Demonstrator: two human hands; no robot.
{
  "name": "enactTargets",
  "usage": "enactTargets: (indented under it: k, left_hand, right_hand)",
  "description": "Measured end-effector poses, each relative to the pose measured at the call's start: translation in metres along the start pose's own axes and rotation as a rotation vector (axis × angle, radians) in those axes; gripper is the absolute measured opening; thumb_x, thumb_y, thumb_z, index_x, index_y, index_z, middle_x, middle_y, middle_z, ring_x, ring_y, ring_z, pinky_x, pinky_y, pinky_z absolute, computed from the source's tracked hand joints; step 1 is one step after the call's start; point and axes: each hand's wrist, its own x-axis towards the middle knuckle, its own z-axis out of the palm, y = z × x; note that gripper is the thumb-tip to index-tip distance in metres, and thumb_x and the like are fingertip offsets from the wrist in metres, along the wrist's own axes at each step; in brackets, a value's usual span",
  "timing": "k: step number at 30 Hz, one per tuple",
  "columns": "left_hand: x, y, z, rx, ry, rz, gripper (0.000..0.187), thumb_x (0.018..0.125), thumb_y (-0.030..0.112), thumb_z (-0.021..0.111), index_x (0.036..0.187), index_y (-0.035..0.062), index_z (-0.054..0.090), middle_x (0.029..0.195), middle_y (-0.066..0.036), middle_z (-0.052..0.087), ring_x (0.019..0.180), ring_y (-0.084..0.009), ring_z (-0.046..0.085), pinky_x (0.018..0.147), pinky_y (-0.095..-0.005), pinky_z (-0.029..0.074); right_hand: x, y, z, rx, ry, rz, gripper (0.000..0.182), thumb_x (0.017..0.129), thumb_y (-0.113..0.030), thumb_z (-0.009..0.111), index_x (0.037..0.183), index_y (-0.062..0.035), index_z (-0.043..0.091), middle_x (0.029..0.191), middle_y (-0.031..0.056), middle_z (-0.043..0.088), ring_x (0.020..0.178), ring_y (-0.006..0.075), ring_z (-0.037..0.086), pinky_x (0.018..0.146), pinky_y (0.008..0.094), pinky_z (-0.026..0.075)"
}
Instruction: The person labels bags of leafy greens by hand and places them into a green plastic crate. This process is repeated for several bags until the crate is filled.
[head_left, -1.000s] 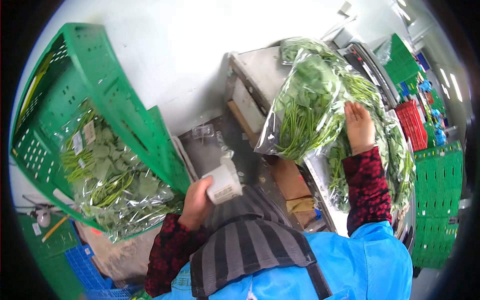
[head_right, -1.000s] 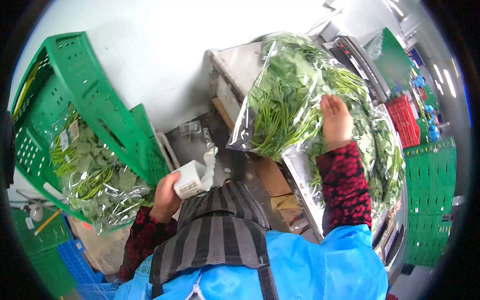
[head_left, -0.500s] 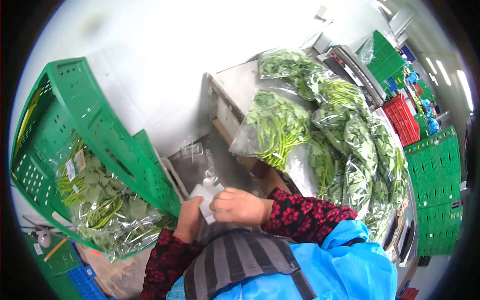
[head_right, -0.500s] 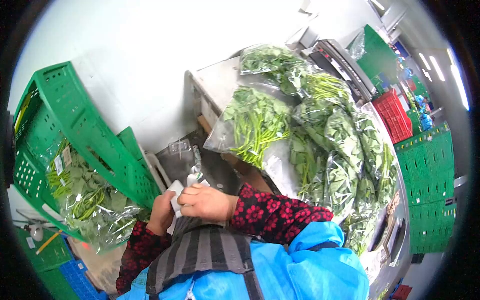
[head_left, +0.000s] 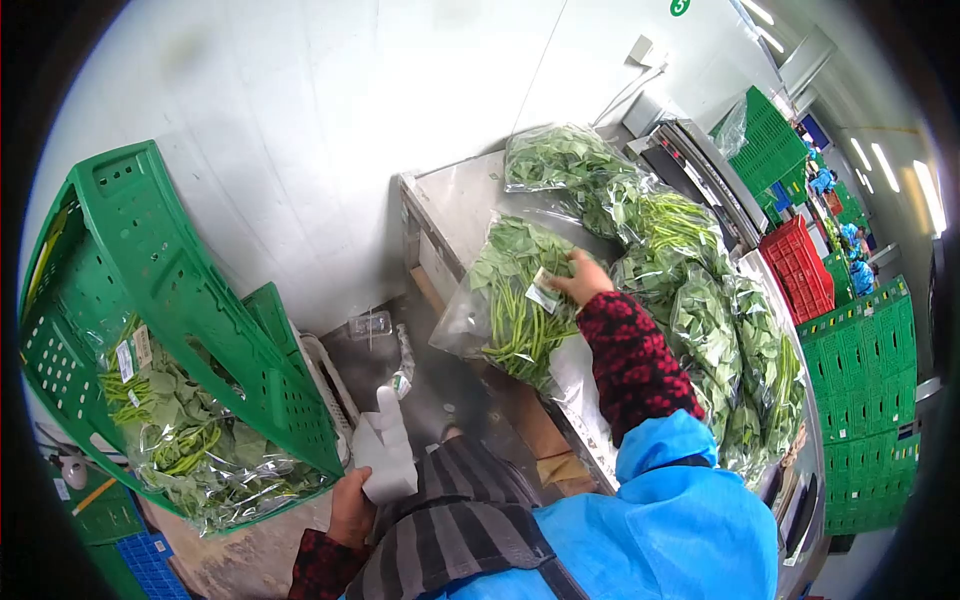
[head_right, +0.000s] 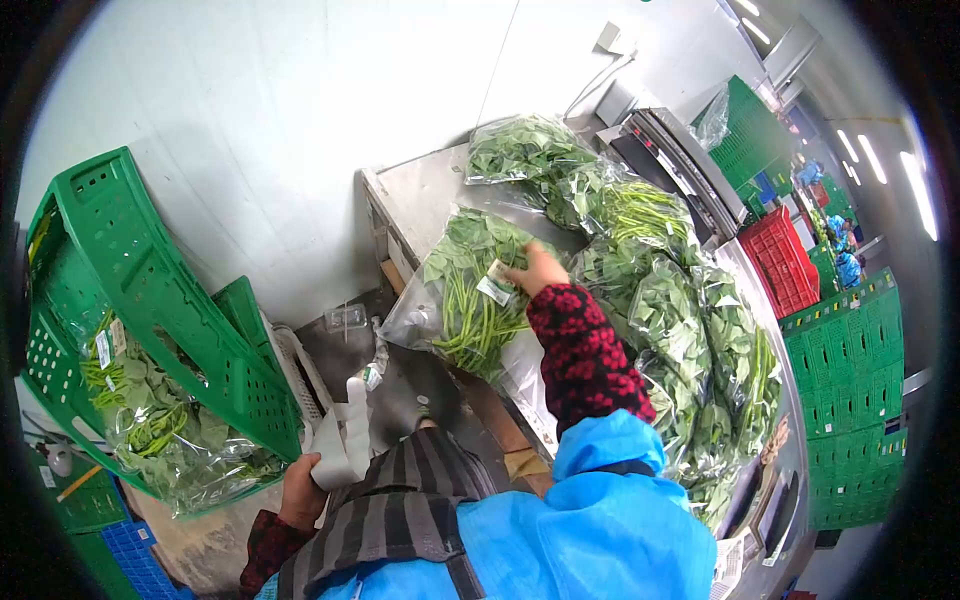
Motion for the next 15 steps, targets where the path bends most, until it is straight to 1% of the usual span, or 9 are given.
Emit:
enactTargets:
  k: [2, 4, 5, 6, 8, 10, 11, 12, 15]
  left_hand:
    - [-0.005, -0.006, -0.01, 0.17, -0.018, 0.07, 0.029, 0.081, 0.015, 0.047, 0.097, -0.0085, 0.052, 0.095, -0.013, 0.057, 0.089, -0.0233, 0.057, 0.078, -0.036, 0.044]
    - [-0.006, -0.007, -0.027, 1.169, -0.119, 0.485, 0.028, 0.082, 0.017, 0.049, 0.097, -0.0058, 0.053, 0.092, -0.014, 0.059, 0.088, -0.0241, 0.057, 0.077, -0.0357, 0.044]
    - [-0.005, -0.009, -0.024, 1.163, -0.109, 0.494, 0.028, 0.082, 0.017, 0.049, 0.097, -0.0058, 0.053, 0.092, -0.014, 0.059, 0.088, -0.0241, 0.057, 0.077, -0.0357, 0.044]
    - [-0.006, -0.013, -0.017, 0.643, -0.091, 0.303, 0.027, 0.081, 0.017, 0.051, 0.098, -0.0037, 0.054, 0.093, -0.015, 0.059, 0.089, -0.0253, 0.057, 0.077, -0.0363, 0.044]
    - [-0.003, -0.022, -0.024, 0.105, -0.042, 0.129, 0.027, 0.08, 0.017, 0.053, 0.099, -0.0016, 0.054, 0.093, -0.017, 0.06, 0.089, -0.0265, 0.057, 0.077, -0.0369, 0.043]
    - [0.002, -0.031, -0.051, 1.091, -0.243, 0.523, 0.027, 0.08, 0.015, 0.052, 0.104, 0.002, 0.054, 0.096, -0.019, 0.059, 0.09, -0.0293, 0.056, 0.079, -0.0357, 0.043]
    - [-0.003, -0.025, -0.048, 1.047, -0.225, 0.483, 0.025, 0.081, 0.014, 0.05, 0.103, 0.002, 0.054, 0.094, -0.019, 0.059, 0.09, -0.0296, 0.056, 0.078, -0.0355, 0.043]
    - [-0.004, -0.017, -0.038, 1.0, -0.198, 0.451, 0.024, 0.082, 0.012, 0.048, 0.103, 0.002, 0.054, 0.092, -0.019, 0.059, 0.089, -0.0299, 0.056, 0.077, -0.0354, 0.043]
    - [-0.001, -0.028, -0.041, 0.959, -0.074, 0.641, 0.021, 0.085, 0.012, 0.043, 0.097, 0.0011, 0.055, 0.088, -0.018, 0.059, 0.084, -0.0283, 0.056, 0.071, -0.034, 0.043]
  right_hand:
    - [-0.015, 0.019, -0.013, 0.028, 0.217, 0.221, 0.056, 0.071, -0.047, 0.064, 0.097, 0.0027, 0.056, 0.094, 0.0263, 0.059, 0.092, 0.0364, 0.057, 0.082, 0.0414, 0.043]
    - [-0.045, 0.043, -0.024, -0.085, 0.003, 0.44, 0.07, 0.073, -0.054, 0.059, 0.103, 0.0083, 0.051, 0.098, 0.0289, 0.056, 0.089, 0.0361, 0.058, 0.08, 0.0404, 0.044]
    - [-0.059, 0.058, -0.016, -0.048, -0.14, 0.538, 0.074, 0.073, -0.058, 0.058, 0.104, 0.009, 0.05, 0.097, 0.0277, 0.057, 0.085, 0.0357, 0.059, 0.077, 0.0415, 0.045]
    - [-0.07, 0.066, -0.005, -0.014, -0.288, 0.628, 0.079, 0.072, -0.061, 0.056, 0.106, 0.0097, 0.048, 0.097, 0.0264, 0.058, 0.081, 0.0354, 0.06, 0.073, 0.0426, 0.047]
    - [-0.087, 0.017, -0.003, 0.578, -0.349, 0.909, 0.082, 0.07, -0.067, 0.054, 0.107, 0.0056, 0.05, 0.093, 0.02, 0.059, 0.078, 0.0328, 0.059, 0.067, 0.0462, 0.047]
    - [-0.058, 0.061, 0.058, 1.389, -0.362, 0.851, 0.076, 0.073, -0.065, 0.053, 0.12, -0.0065, 0.046, 0.112, 0.0139, 0.055, 0.09, 0.0317, 0.056, 0.077, 0.0458, 0.044]
    - [-0.059, 0.004, 0.029, 1.452, -0.485, 0.815, 0.066, 0.078, -0.058, 0.052, 0.125, -0.0131, 0.042, 0.112, 0.0112, 0.056, 0.092, 0.0299, 0.056, 0.08, 0.0448, 0.044]
    - [-0.048, 0.013, 0.049, 1.355, -0.358, 0.662, 0.054, 0.082, -0.049, 0.052, 0.121, -0.0119, 0.046, 0.108, 0.0091, 0.058, 0.092, 0.0279, 0.056, 0.08, 0.0438, 0.044]
    - [-0.025, -0.004, 0.061, 1.586, -0.095, 0.73, 0.034, 0.084, -0.028, 0.056, 0.107, -0.0027, 0.054, 0.1, 0.0095, 0.06, 0.088, 0.0245, 0.059, 0.078, 0.0389, 0.048]
